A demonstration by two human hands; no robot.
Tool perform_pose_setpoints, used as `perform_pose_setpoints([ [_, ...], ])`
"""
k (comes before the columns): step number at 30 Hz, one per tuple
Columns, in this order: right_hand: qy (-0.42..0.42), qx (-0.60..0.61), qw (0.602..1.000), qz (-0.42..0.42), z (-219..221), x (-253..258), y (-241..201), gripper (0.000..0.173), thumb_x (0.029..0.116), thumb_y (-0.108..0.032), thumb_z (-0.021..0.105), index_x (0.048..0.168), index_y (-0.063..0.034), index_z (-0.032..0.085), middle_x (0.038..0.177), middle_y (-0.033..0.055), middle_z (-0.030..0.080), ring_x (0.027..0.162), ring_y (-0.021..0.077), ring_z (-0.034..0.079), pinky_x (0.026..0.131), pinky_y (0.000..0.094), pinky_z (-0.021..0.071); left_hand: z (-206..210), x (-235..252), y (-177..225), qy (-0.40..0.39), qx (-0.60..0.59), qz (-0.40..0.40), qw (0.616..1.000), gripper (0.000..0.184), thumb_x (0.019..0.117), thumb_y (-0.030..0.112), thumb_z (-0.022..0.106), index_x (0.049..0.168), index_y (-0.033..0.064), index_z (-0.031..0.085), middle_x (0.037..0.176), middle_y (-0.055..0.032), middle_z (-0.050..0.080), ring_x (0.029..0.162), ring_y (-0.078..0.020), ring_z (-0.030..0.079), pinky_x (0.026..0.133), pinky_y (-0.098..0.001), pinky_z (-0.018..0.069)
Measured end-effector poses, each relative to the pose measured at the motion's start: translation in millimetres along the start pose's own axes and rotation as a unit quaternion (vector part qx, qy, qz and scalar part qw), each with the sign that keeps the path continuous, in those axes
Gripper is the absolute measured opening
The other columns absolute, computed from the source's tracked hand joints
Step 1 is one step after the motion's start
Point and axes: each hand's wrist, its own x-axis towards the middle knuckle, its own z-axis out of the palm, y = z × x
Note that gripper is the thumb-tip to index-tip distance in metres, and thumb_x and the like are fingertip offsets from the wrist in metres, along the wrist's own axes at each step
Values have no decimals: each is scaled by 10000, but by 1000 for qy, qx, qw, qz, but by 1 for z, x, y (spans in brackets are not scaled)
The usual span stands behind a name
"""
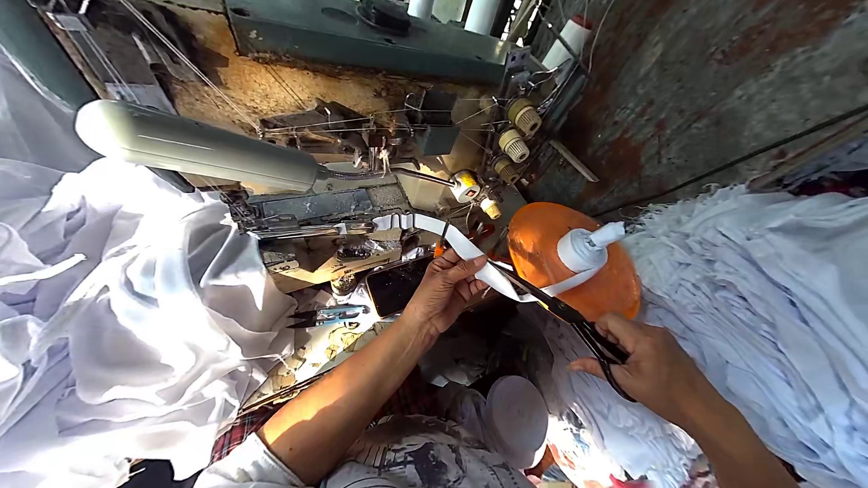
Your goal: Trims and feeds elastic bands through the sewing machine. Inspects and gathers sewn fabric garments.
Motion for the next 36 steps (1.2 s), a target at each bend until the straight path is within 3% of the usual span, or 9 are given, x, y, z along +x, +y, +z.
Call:
perform_pose_setpoints([
  [9, -4, -5, 1000, -4, 2, 4, -2, 619, 810, -673, 631, 815, -54, 622, 586, 23, 514, 496, 138, 496, 447, 295, 402, -1, -6, 0, 12, 66, 45, 997, 247, 894, -196, 566, 916, 8, 704, 831, -86, 758, 728, -130, 734, 751, -267, 621],
  [14, -30, -10, 999, 4, -2, 11, -7, 651, 780, -697, 656, 817, -48, 613, 600, 31, 509, 513, 163, 501, 466, 327, 405, 4, -8, -1, 45, 86, 51, 994, 278, 896, -215, 539, 904, 12, 700, 793, -64, 751, 688, -110, 719, 719, -248, 614],
  [25, -92, -16, 996, 12, 0, 35, -23, 719, 747, -725, 683, 884, -23, 614, 655, 68, 537, 569, 218, 545, 510, 390, 433, 0, -9, -4, 39, 103, 71, 991, 249, 874, -212, 582, 935, -2, 703, 800, -60, 747, 681, -90, 696, 703, -231, 597],
  [36, -98, 31, 995, 1, 1, 36, -19, 709, 807, -739, 631, 866, -34, 593, 630, 22, 491, 545, 153, 489, 500, 326, 406, 2, -10, -9, 43, 129, 85, 987, 207, 881, -178, 627, 951, -3, 712, 808, -55, 754, 700, -84, 697, 720, -231, 590],
])
